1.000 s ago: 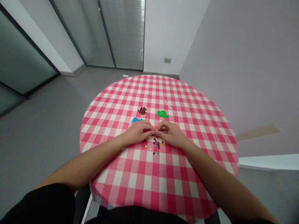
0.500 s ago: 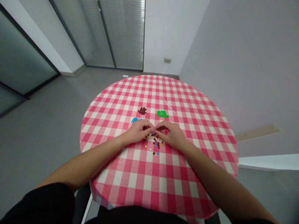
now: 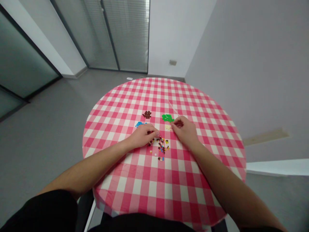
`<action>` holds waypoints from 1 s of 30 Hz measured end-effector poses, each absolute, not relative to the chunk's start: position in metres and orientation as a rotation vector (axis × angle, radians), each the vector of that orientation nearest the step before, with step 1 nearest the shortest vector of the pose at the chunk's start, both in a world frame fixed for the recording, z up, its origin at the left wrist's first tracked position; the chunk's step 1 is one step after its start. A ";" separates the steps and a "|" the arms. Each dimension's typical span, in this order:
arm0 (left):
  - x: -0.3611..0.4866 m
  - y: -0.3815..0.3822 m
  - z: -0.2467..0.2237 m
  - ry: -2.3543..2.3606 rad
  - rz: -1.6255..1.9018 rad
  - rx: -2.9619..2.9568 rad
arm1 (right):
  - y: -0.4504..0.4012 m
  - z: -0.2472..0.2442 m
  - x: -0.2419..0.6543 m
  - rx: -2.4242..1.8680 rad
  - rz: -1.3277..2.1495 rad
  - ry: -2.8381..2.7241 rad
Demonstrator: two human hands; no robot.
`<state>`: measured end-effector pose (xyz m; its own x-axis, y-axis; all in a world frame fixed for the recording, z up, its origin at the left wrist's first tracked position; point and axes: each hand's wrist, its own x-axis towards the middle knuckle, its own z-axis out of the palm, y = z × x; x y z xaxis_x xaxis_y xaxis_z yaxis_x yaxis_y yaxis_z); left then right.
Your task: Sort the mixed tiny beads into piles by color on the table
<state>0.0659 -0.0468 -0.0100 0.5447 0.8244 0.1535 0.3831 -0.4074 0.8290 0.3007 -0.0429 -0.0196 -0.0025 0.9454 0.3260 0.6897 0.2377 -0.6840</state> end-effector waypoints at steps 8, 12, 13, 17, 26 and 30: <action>0.064 -0.046 -0.011 0.962 0.719 2.015 | -0.026 -0.029 0.317 -1.750 0.348 -1.790; 0.064 -0.046 -0.010 0.950 0.728 2.017 | -0.025 -0.033 0.318 -1.711 0.379 -1.799; 0.064 -0.046 -0.010 0.947 0.732 2.014 | -0.025 -0.034 0.318 -1.702 0.383 -1.800; 0.064 -0.046 -0.011 0.952 0.738 1.992 | -0.025 -0.035 0.321 -1.695 0.350 -1.807; 0.062 -0.046 -0.009 0.984 0.745 1.978 | -0.028 -0.032 0.316 -1.680 0.408 -1.854; 0.062 -0.044 -0.013 0.953 0.745 2.054 | -0.029 -0.031 0.314 -1.586 0.526 -1.888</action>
